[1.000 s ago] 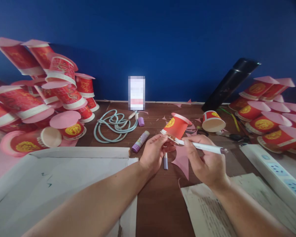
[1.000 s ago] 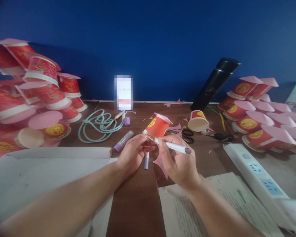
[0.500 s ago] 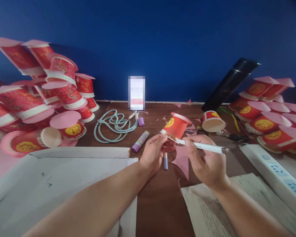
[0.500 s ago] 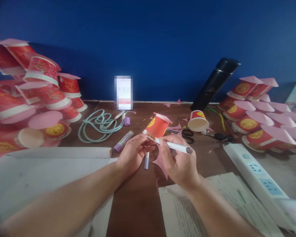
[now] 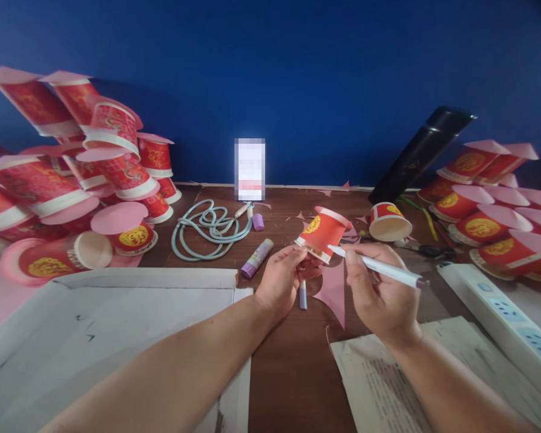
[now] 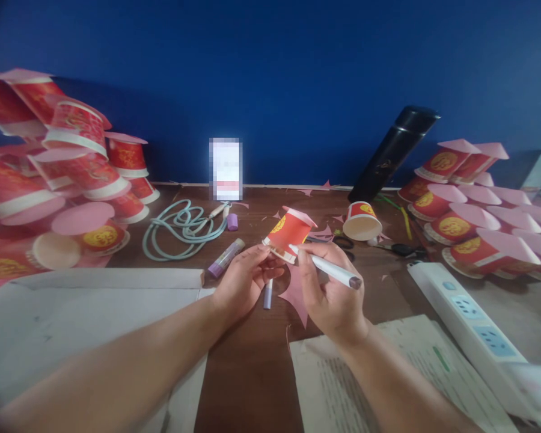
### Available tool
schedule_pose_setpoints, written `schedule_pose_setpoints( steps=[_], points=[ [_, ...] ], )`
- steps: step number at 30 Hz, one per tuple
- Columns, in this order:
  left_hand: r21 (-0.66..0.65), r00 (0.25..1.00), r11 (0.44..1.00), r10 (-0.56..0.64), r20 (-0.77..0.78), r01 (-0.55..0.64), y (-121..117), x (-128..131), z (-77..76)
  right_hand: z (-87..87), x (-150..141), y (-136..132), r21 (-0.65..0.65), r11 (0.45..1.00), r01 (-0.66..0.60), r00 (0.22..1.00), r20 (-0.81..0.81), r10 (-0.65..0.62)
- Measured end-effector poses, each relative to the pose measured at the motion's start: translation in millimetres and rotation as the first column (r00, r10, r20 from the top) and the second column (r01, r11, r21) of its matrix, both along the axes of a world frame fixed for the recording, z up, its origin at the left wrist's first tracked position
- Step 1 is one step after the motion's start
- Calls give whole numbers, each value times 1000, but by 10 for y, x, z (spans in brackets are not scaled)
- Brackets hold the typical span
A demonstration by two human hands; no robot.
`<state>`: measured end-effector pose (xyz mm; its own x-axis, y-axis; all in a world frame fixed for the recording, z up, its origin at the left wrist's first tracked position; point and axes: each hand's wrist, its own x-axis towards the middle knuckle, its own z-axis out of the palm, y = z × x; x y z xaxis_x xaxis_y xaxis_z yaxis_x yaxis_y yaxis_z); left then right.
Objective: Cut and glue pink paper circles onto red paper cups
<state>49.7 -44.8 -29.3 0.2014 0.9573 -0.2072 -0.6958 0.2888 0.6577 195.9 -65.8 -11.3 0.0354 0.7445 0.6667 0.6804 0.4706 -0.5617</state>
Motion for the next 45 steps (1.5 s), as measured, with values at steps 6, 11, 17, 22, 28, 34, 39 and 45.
schedule_pose_setpoints(
  steps=[6,11,17,22,28,34,39,45],
  points=[
    [-2,1000,1000,4,-3,-4,5,3,-3,-4,-6,16,28,1000,-3,1000,30,2],
    [-10,1000,1000,8,3,-8,13,6,-7,8,-6,-6,1,1000,-25,999,29,25],
    [-13,1000,1000,8,5,-8,8,4,-1,6,1,15,13,1000,10,1000,14,-10],
    [-3,1000,1000,7,9,-7,11,6,-12,-13,9,7,-28,1000,-14,1000,3,14],
    [-3,1000,1000,5,0,-5,13,3,-15,-5,13,2,-6,1000,2,1000,-5,-2],
    [2,1000,1000,7,-9,-7,6,5,-4,3,4,3,-19,1000,-9,1000,14,9],
    [-5,1000,1000,0,-3,0,7,2,-9,9,11,-7,-24,1000,5,1000,1,-5],
    [0,1000,1000,1,-7,-1,13,5,-18,40,6,-31,-28,997,-75,995,71,77]
  ],
)
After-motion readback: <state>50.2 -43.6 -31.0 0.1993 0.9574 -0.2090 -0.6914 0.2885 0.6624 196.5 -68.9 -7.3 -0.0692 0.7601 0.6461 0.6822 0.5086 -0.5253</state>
